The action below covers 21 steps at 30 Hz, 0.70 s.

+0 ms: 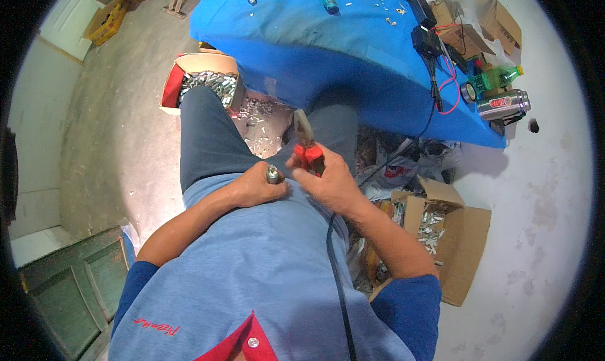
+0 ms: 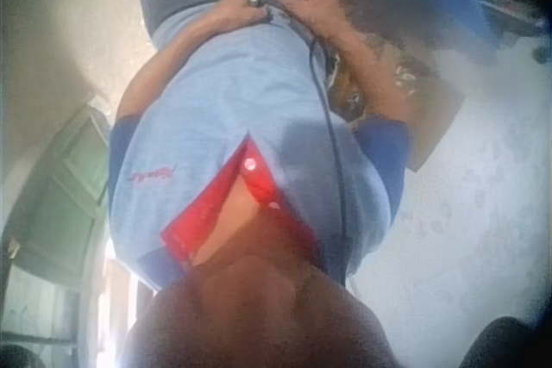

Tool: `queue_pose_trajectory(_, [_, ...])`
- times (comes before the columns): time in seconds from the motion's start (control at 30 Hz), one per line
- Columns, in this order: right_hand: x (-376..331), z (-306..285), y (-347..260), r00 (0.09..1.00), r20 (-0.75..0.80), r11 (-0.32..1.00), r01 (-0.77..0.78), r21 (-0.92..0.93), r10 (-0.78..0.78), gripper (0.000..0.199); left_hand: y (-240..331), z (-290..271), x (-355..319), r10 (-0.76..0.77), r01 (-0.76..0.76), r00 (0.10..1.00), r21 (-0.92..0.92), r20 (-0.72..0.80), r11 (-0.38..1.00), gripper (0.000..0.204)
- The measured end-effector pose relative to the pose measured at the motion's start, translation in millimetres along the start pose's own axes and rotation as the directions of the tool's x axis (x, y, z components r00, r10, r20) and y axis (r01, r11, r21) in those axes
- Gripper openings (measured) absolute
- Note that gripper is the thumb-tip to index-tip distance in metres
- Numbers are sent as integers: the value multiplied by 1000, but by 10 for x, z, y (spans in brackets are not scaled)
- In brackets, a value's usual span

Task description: The person uses a screwdriver and pliers to assemble and adjust a small metal fixture while sitting at a workshop table.

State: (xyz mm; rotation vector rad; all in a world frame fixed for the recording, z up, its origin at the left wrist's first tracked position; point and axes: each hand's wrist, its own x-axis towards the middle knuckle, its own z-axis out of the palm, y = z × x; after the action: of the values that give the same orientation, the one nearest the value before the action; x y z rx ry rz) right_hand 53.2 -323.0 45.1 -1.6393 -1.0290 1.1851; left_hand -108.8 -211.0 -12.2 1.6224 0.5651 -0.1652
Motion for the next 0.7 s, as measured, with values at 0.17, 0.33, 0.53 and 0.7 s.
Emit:
queue_pose_trajectory(0.17, [104,186,98,999,26,995,43,92,-46,21,-38,38,13,23,-23,1000,-82,-6,996,22])
queue_pose_trajectory(0.33, [197,196,127,997,59,996,39,77,-44,26,-134,36,49,4,-2,1000,-96,18,995,17])
queue_pose_trajectory(0.53, [222,201,104,998,60,998,29,64,-33,23,-183,34,85,1,4,999,-107,51,994,14])
queue_pose_trajectory(0.7, [261,178,107,996,90,998,17,68,-23,23,-197,31,91,8,-3,999,-104,52,995,13])
